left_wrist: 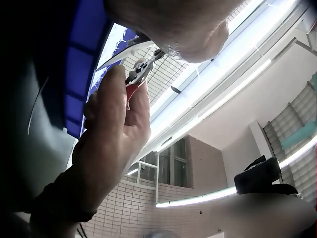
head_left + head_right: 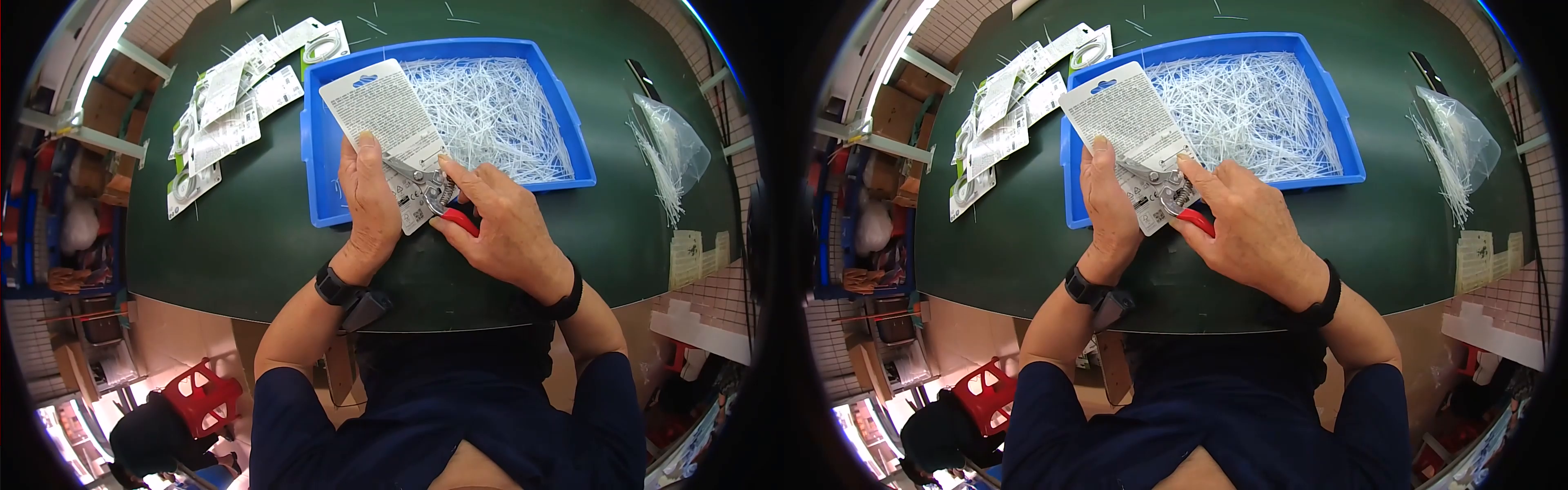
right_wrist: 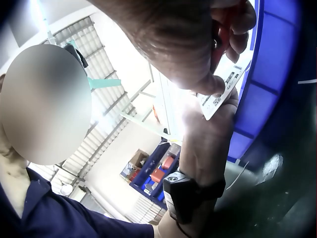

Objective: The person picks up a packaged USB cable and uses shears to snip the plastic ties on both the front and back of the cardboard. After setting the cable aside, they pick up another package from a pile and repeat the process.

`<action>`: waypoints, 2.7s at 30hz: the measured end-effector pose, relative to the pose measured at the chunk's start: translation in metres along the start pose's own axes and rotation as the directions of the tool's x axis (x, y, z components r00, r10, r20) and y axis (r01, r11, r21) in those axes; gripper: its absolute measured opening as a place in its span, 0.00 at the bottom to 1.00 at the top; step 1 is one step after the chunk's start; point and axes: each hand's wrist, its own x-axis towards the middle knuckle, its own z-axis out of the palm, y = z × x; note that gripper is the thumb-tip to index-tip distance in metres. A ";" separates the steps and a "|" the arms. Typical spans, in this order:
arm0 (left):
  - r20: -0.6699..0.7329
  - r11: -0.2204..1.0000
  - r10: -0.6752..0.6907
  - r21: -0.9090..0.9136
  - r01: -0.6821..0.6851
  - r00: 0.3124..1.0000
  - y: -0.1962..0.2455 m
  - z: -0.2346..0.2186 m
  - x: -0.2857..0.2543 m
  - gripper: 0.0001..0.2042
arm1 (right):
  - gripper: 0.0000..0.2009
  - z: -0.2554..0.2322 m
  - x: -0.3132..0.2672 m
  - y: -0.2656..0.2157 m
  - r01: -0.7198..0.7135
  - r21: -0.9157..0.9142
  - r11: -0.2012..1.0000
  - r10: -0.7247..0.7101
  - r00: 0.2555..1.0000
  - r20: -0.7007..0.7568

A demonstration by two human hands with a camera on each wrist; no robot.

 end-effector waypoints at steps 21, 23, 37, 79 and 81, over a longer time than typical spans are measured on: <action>0.201 0.998 -0.056 0.021 0.053 0.978 0.029 -0.021 0.034 0.20 | 0.34 -0.027 0.005 0.019 -0.012 0.272 0.962 0.069 0.977 -0.200; 0.184 0.989 -0.128 -0.045 0.138 0.975 0.035 -0.029 0.044 0.17 | 0.34 -0.036 0.011 0.023 0.001 0.303 0.953 0.073 0.970 -0.231; -0.015 0.892 0.328 0.333 -0.305 0.944 0.044 -0.022 0.053 0.10 | 0.31 -0.015 0.033 0.038 -0.046 0.400 0.915 0.124 0.977 -0.172; 0.507 0.509 -0.073 -0.721 0.469 0.859 0.013 -0.035 0.034 0.18 | 0.32 0.011 -0.001 0.027 0.258 0.066 0.964 -0.258 0.966 -0.008; 0.495 0.499 -0.063 -0.737 0.457 0.867 0.010 -0.038 0.035 0.20 | 0.31 0.009 0.003 0.026 0.222 0.084 0.972 -0.222 0.975 -0.011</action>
